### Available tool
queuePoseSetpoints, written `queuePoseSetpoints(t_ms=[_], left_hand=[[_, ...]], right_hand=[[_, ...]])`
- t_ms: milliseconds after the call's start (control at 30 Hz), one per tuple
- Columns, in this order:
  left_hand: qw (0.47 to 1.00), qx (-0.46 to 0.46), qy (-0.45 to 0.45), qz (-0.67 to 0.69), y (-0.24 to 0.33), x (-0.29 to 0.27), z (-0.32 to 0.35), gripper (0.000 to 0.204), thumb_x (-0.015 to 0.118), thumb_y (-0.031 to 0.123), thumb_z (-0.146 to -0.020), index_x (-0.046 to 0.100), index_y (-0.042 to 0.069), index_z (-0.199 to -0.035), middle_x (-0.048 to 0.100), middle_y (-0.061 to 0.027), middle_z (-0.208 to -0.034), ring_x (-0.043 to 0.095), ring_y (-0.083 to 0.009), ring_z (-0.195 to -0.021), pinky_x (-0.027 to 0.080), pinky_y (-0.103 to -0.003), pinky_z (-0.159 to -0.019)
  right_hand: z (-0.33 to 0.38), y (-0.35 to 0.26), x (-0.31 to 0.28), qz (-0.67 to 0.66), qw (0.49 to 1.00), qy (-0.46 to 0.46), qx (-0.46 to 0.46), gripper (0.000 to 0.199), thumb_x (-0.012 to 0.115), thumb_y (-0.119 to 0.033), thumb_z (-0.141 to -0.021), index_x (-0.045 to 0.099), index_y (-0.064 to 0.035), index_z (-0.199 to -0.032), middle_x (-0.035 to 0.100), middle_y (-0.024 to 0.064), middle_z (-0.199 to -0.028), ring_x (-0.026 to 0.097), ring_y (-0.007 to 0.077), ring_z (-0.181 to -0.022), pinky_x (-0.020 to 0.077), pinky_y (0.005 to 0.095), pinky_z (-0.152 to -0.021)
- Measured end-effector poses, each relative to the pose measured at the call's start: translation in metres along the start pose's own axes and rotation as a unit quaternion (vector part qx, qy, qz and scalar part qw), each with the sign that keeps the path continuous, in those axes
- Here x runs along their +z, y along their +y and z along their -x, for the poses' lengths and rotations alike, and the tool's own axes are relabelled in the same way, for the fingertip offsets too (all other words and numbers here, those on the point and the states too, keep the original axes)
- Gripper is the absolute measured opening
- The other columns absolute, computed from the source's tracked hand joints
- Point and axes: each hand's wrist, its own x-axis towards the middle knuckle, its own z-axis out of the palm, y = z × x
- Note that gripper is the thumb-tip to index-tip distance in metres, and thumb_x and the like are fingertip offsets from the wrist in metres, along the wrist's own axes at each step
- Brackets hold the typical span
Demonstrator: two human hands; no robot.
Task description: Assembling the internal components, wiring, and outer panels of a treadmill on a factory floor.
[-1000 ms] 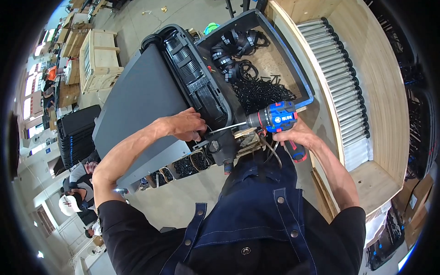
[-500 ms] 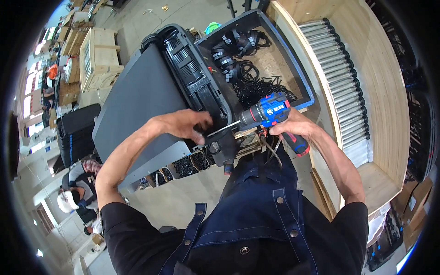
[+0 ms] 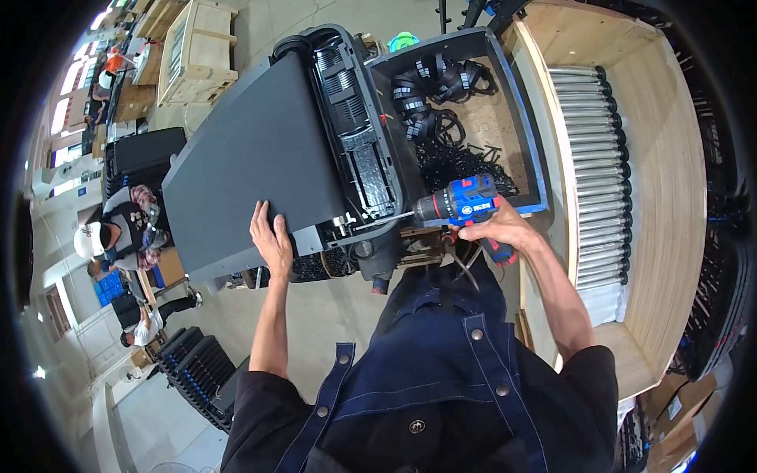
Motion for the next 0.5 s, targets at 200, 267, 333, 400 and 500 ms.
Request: queuePoseSetpoints(t_ms=[200, 267, 333, 400, 500], left_hand=[[1.000, -0.018, 0.019, -0.010, 0.004, -0.013, 0.003, 0.041, 0.058, 0.021, -0.100, 0.060, 0.003, -0.136, 0.057, -0.0198, -0.143, 0.050, -0.0373, -0.132, 0.036, -0.046, -0.113], [0.999, -0.037, 0.013, -0.006, 0.006, -0.008, 0.006, 0.040, 0.057, 0.022, -0.101, 0.059, 0.003, -0.136, 0.054, -0.0191, -0.146, 0.049, -0.0369, -0.133, 0.035, -0.045, -0.114], [0.999, -0.036, 0.013, -0.012, -0.001, -0.009, 0.012, 0.041, 0.055, 0.025, -0.103, 0.058, 0.004, -0.137, 0.054, -0.0180, -0.146, 0.047, -0.0370, -0.135, 0.034, -0.047, -0.114], [0.999, -0.042, 0.016, -0.011, -0.001, -0.010, 0.015, 0.041, 0.055, 0.026, -0.103, 0.058, 0.004, -0.138, 0.054, -0.0175, -0.146, 0.047, -0.0367, -0.135, 0.034, -0.047, -0.114], [0.998, -0.052, 0.017, -0.005, 0.001, -0.012, 0.013, 0.041, 0.057, 0.024, -0.101, 0.058, 0.005, -0.137, 0.054, -0.0167, -0.146, 0.048, -0.0363, -0.134, 0.035, -0.046, -0.113]], right_hand=[[0.023, 0.015, -0.021, 0.054, 0.995, 0.045, -0.070, 0.065, 0.093, -0.008, -0.070, 0.063, -0.0073, -0.128, 0.071, 0.0003, -0.109, 0.065, 0.0111, -0.099, 0.0547, 0.0320, -0.092], [0.033, 0.049, -0.039, 0.042, 0.977, 0.141, -0.153, 0.066, 0.092, -0.008, -0.072, 0.062, -0.0068, -0.131, 0.071, 0.0023, -0.113, 0.066, 0.0127, -0.103, 0.0540, 0.0327, -0.095], [0.053, 0.032, -0.022, -0.056, 0.951, 0.237, -0.190, 0.061, 0.089, -0.008, -0.076, 0.062, -0.0064, -0.131, 0.070, 0.0044, -0.116, 0.065, 0.0140, -0.106, 0.0529, 0.0334, -0.097], [0.045, 0.031, -0.021, 0.021, 0.900, 0.348, -0.262, 0.050, 0.082, -0.005, -0.082, 0.062, -0.0024, -0.128, 0.069, 0.0084, -0.115, 0.064, 0.0165, -0.108, 0.0501, 0.0355, -0.099], [-0.001, 0.051, -0.046, 0.135, 0.826, 0.481, -0.260, 0.045, 0.078, -0.008, -0.084, 0.060, 0.0019, -0.123, 0.067, 0.0088, -0.111, 0.060, 0.0189, -0.101, 0.0472, 0.0342, -0.096]])
